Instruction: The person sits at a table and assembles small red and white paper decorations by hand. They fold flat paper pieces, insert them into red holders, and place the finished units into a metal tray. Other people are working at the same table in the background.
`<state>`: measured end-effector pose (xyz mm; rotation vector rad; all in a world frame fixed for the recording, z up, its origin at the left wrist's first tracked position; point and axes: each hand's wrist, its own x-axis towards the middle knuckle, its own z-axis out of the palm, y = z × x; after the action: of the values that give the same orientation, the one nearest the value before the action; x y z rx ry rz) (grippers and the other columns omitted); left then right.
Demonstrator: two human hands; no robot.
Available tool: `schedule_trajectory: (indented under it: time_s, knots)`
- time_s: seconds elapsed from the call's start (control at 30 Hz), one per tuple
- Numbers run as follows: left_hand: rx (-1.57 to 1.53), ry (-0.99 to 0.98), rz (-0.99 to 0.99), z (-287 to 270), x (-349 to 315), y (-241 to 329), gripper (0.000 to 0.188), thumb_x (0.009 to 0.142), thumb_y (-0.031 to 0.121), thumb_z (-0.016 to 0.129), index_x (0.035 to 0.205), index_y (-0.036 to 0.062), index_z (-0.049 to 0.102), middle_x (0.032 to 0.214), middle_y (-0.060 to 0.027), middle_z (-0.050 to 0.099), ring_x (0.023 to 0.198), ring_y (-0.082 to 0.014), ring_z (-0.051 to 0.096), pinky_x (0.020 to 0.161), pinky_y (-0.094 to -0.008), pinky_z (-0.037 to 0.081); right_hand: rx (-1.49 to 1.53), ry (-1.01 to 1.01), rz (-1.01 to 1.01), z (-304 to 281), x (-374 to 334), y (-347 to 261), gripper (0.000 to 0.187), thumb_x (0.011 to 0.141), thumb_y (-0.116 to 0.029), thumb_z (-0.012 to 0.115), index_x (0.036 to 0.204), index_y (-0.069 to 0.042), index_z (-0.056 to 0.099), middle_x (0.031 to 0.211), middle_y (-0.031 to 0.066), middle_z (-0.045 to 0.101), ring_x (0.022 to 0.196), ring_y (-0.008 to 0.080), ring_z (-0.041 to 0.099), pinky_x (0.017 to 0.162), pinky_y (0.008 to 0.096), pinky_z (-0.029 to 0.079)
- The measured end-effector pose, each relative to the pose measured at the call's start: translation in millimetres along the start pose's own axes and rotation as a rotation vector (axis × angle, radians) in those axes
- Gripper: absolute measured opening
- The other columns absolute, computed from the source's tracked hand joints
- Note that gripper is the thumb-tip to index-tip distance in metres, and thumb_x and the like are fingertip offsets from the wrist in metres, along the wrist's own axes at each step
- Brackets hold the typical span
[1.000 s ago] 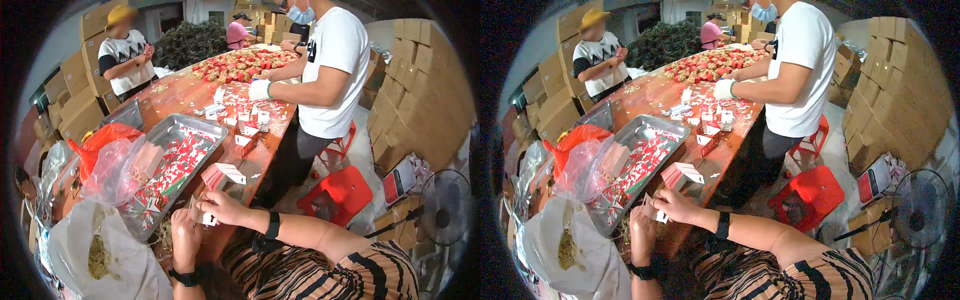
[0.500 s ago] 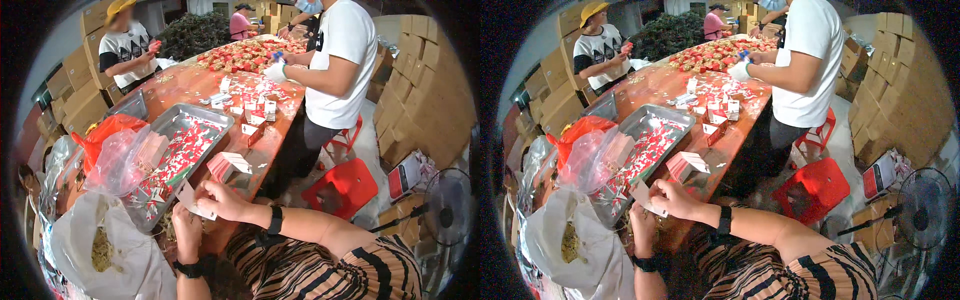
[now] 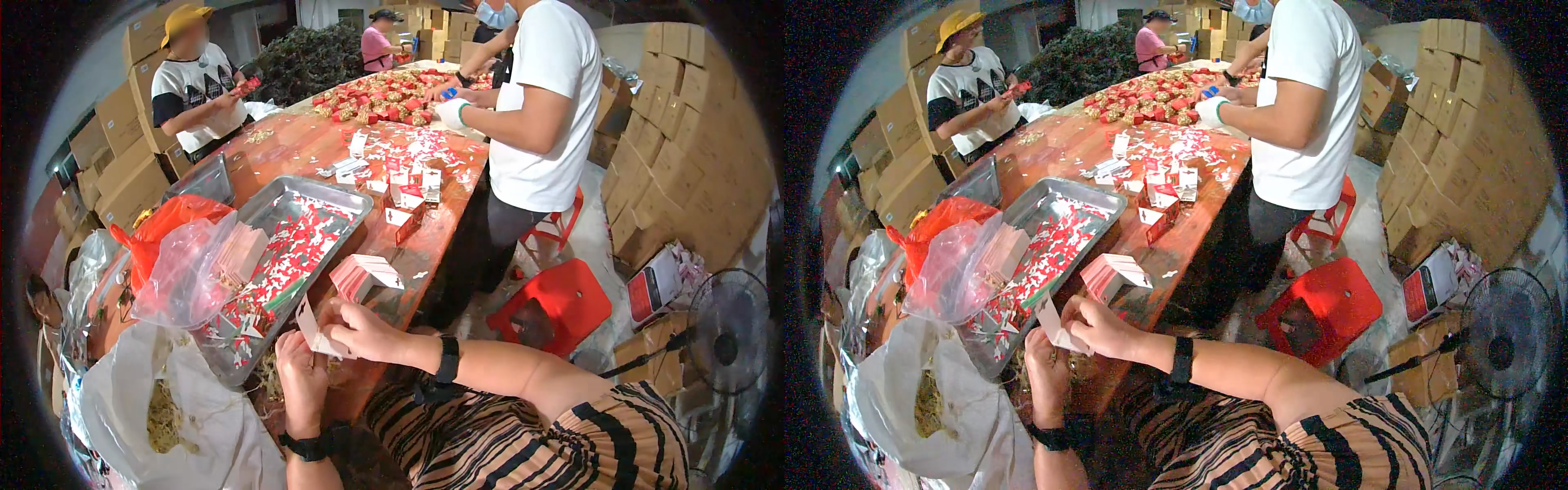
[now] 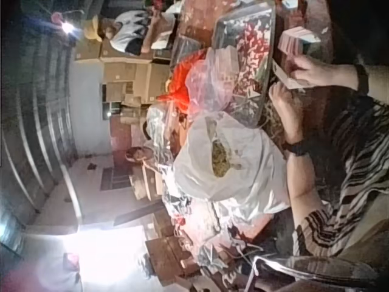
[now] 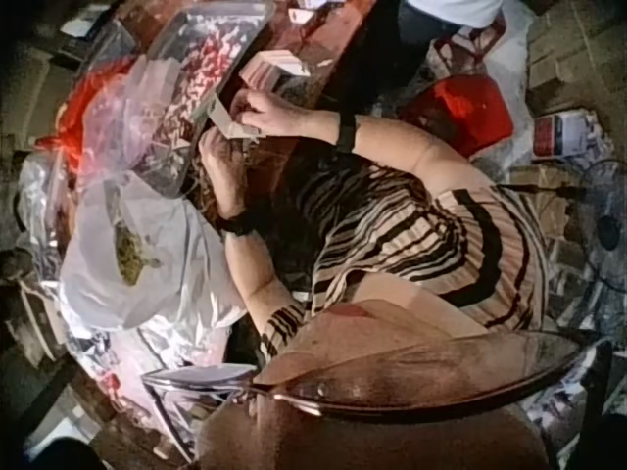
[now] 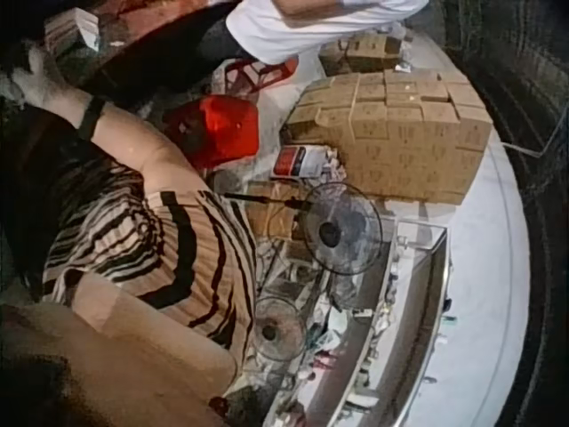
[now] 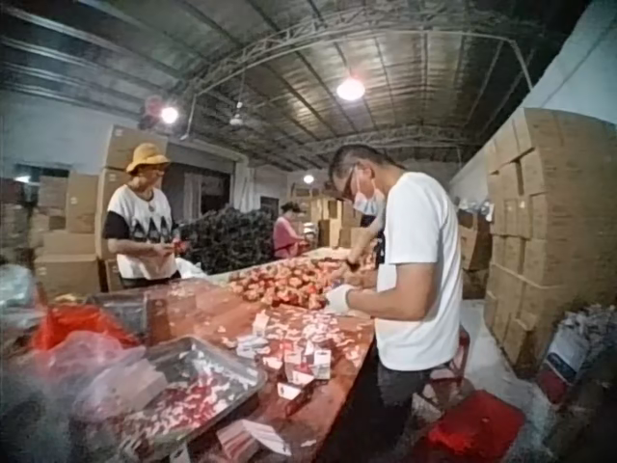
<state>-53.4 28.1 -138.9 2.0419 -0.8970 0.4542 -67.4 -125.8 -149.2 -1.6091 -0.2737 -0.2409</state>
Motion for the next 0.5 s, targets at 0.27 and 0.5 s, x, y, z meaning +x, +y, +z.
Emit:
schedule_trajectory:
  time_s: [0.27, 0.5]
  knots:
    - [0.095, 0.065, -0.040, -1.5, -1.6, 0.0, 0.023, 0.066, -0.001, 0.064, 0.089, 0.0000, 0.062, 0.085, -0.0119, 0.058, 0.089, -0.0329, 0.053, 0.086, -0.0428, 0.041, -0.025, -0.065, 0.100, -7.7, 4.6, -10.9, 0.017, 0.081, 0.003, 0.048, 0.098, -0.001, 0.048, 0.085, 0.0044, 0.057, 0.079, 0.0109, 0.057, 0.070, 0.0272, 0.046]
    - [0.258, 0.020, 0.254, -11.9, 8.3, 16.3, 0.018, 0.068, -0.002, 0.061, 0.085, 0.0005, 0.061, 0.080, -0.0105, 0.056, 0.080, -0.0286, 0.054, 0.086, -0.0441, 0.041, -0.040, -0.032, 0.037, -6.3, 1.0, -0.5, 0.022, 0.080, 0.005, 0.045, 0.101, -0.002, 0.048, 0.089, 0.0039, 0.052, 0.075, 0.0069, 0.050, 0.066, 0.0244, 0.043]
